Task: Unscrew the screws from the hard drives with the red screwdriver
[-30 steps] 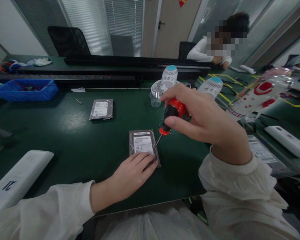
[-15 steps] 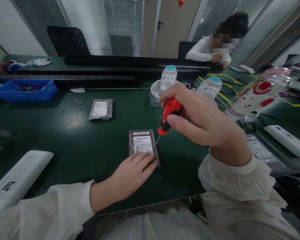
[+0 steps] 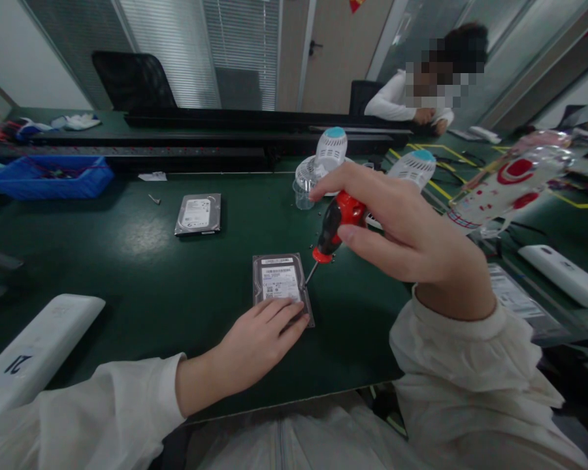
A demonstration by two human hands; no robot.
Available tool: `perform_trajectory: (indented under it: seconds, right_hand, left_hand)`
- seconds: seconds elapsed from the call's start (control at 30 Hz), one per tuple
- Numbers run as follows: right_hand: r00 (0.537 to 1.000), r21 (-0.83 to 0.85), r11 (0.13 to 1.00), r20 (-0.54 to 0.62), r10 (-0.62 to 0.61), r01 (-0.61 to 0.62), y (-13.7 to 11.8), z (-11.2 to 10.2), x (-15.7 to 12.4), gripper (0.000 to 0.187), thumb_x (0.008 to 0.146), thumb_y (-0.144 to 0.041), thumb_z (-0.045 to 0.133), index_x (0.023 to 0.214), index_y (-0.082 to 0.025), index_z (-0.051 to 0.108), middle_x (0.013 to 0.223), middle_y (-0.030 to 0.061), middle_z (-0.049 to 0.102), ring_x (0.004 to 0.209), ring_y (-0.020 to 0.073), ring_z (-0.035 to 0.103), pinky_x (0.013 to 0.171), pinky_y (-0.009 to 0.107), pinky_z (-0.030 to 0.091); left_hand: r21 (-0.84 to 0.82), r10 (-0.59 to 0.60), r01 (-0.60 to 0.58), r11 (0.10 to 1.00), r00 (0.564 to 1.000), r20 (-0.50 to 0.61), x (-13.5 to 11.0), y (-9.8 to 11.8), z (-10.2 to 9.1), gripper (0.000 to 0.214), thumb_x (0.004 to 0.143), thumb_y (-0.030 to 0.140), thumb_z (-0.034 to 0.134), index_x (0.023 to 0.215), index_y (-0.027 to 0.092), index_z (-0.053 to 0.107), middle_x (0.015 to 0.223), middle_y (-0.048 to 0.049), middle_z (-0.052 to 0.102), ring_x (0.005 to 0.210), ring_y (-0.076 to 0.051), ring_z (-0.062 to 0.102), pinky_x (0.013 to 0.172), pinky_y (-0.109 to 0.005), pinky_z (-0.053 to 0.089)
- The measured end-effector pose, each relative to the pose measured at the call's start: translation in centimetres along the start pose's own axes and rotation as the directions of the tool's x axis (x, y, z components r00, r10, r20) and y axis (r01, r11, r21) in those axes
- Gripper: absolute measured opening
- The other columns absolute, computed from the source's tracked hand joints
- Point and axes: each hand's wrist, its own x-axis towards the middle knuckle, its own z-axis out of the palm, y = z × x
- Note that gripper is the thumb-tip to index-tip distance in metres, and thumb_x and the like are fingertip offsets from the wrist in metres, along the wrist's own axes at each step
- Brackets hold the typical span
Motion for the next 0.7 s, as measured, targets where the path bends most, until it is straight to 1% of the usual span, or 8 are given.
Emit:
perform_trajectory:
  seconds: [0.1,0.2,0.27,0.37,0.43,0.5,0.6,0.7]
  right_hand:
    - [1.000,0.037,0.999,-0.012,-0.010,0.010,-0.10,0.07,0.02,0.030,0.101,-0.030,0.051,0.126,-0.017,0.063,0.107,0.0073,0.071,0.087,0.0188,0.065,0.082,0.034,0.050]
    - [0.997,-0.029,0.997,-0.035,0.075,-0.076,-0.19,0.41,0.01,0.032,0.102,-0.039,0.060,0.125,-0.017,0.063,0.096,0.0041,0.070,0.082,0.0185,0.064,0.080,0.034,0.049]
    - [0.994,-0.066,0.992,-0.027,0.103,-0.104,-0.17,0.53,0.01,0.036,0.103,-0.046,0.061,0.124,-0.017,0.063,0.094,0.0041,0.069,0.084,0.0204,0.065,0.080,0.034,0.049]
    - [0.997,-0.038,0.996,0.011,0.081,-0.080,-0.07,0.39,0.04,0.035,0.105,-0.044,0.055,0.127,-0.017,0.060,0.108,0.0080,0.070,0.096,0.0235,0.067,0.084,0.036,0.050]
    - [0.999,0.024,0.999,0.028,0.028,-0.029,-0.06,0.20,0.06,0.032,0.105,-0.035,0.049,0.130,-0.017,0.056,0.121,0.0119,0.067,0.106,0.0241,0.066,0.089,0.038,0.052]
    - [0.999,0.080,0.997,0.033,-0.023,0.021,-0.09,0.10,0.08,0.030,0.104,-0.026,0.045,0.130,-0.015,0.053,0.126,0.0136,0.065,0.109,0.0224,0.064,0.093,0.038,0.052]
    - [1.000,0.079,0.997,0.013,-0.026,0.025,-0.16,0.28,0.07,0.027,0.104,-0.025,0.049,0.129,-0.015,0.053,0.119,0.0095,0.067,0.094,0.0171,0.065,0.085,0.032,0.051]
    - [0.999,-0.027,0.999,-0.013,0.031,-0.032,-0.11,0.61,0.07,0.034,0.106,-0.037,0.058,0.131,-0.015,0.054,0.107,0.0041,0.070,0.081,0.0152,0.065,0.074,0.030,0.047]
  left_hand:
    - [-0.001,-0.001,0.001,1.000,1.000,0.010,0.01,-0.01,0.00,0.033,0.104,0.009,0.052,0.132,0.010,0.069,0.130,-0.0139,0.075,0.123,-0.027,0.069,0.103,-0.039,0.058]
    - [0.000,-0.008,0.008,1.000,1.000,0.000,0.00,0.05,0.06,0.033,0.105,0.008,0.051,0.132,0.010,0.070,0.129,-0.0136,0.075,0.122,-0.027,0.069,0.103,-0.038,0.058]
    - [0.002,-0.010,0.010,1.000,1.000,-0.008,-0.01,0.09,0.11,0.033,0.105,0.008,0.050,0.132,0.010,0.070,0.129,-0.0136,0.075,0.122,-0.027,0.069,0.103,-0.039,0.058]
    - [0.002,-0.007,0.007,1.000,1.000,-0.009,0.01,0.10,0.12,0.033,0.105,0.009,0.050,0.132,0.010,0.070,0.129,-0.0131,0.076,0.122,-0.027,0.069,0.102,-0.039,0.058]
    - [0.003,-0.009,0.009,1.000,1.000,-0.003,0.03,0.07,0.12,0.033,0.105,0.009,0.051,0.131,0.011,0.070,0.129,-0.0129,0.076,0.122,-0.027,0.069,0.102,-0.039,0.058]
    - [0.003,-0.008,0.008,1.000,1.000,0.003,0.04,0.06,0.14,0.033,0.105,0.009,0.052,0.131,0.011,0.070,0.129,-0.0132,0.076,0.122,-0.027,0.069,0.103,-0.039,0.058]
    - [0.003,-0.005,0.005,1.000,1.000,0.021,-0.04,0.06,0.18,0.033,0.104,0.010,0.054,0.133,0.010,0.069,0.131,-0.0143,0.075,0.125,-0.027,0.068,0.104,-0.039,0.057]
    - [0.003,-0.004,0.004,1.000,0.999,0.049,-0.13,0.06,0.18,0.034,0.104,0.011,0.055,0.135,0.010,0.068,0.133,-0.0157,0.074,0.128,-0.027,0.067,0.107,-0.040,0.055]
